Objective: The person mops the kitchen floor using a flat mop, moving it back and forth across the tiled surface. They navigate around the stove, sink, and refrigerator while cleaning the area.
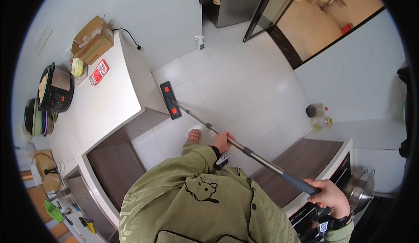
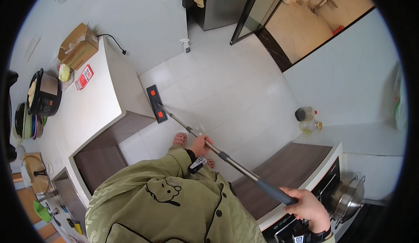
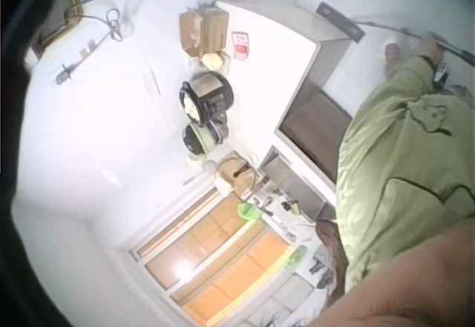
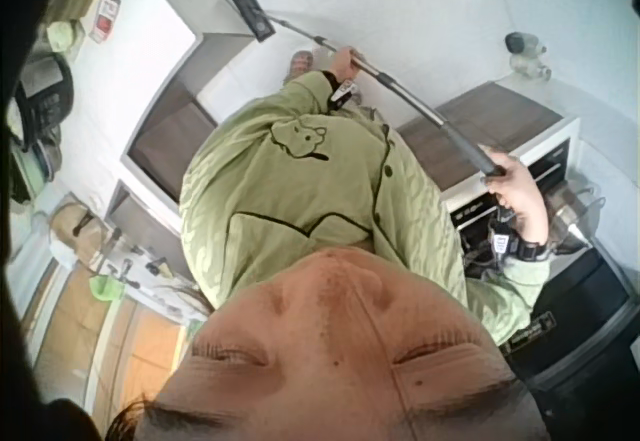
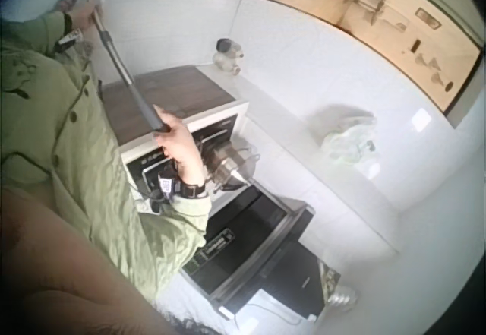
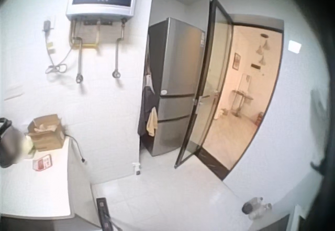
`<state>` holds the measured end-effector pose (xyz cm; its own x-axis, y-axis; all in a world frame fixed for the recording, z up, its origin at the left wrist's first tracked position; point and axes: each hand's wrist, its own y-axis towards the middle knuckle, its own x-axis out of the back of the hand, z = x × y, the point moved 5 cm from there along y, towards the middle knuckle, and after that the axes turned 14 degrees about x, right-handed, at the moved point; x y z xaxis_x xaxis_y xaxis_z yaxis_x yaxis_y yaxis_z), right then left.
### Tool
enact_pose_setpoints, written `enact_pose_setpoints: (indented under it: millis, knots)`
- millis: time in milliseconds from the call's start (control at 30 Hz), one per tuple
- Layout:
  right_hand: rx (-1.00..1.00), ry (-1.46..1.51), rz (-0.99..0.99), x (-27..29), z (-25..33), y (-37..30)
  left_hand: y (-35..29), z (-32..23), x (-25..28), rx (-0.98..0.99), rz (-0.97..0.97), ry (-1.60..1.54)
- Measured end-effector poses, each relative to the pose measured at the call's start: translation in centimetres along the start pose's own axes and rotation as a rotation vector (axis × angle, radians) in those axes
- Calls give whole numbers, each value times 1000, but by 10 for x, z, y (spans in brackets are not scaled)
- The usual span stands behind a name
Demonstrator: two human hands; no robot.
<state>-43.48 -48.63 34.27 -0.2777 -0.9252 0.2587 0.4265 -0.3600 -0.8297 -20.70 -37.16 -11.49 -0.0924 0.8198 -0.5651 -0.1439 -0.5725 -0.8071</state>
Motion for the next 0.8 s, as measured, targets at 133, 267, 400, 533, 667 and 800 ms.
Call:
enact_pose_setpoints:
  millis: [133,267,400,533,667,800]
  knots:
    - [87,-53,6,-46,27,31,-13,-65,22,-81,-124,92]
    - [189,-84,-12,-57,19,45,-4,-94,32,-81,-215,142]
    - [217,-4,-14,-74,-44,51,21,-89,68,-79,-414,281]
    - [51,498,128,-110,-136,50,39,-83,127,-194,-586,1194]
    - [-76,1034,215,-154,-188,28,53,-70,165,-359,-847,2128]
    - [-132,1001,115,-178,-199,21,53,-60,173,-212,-699,2444]
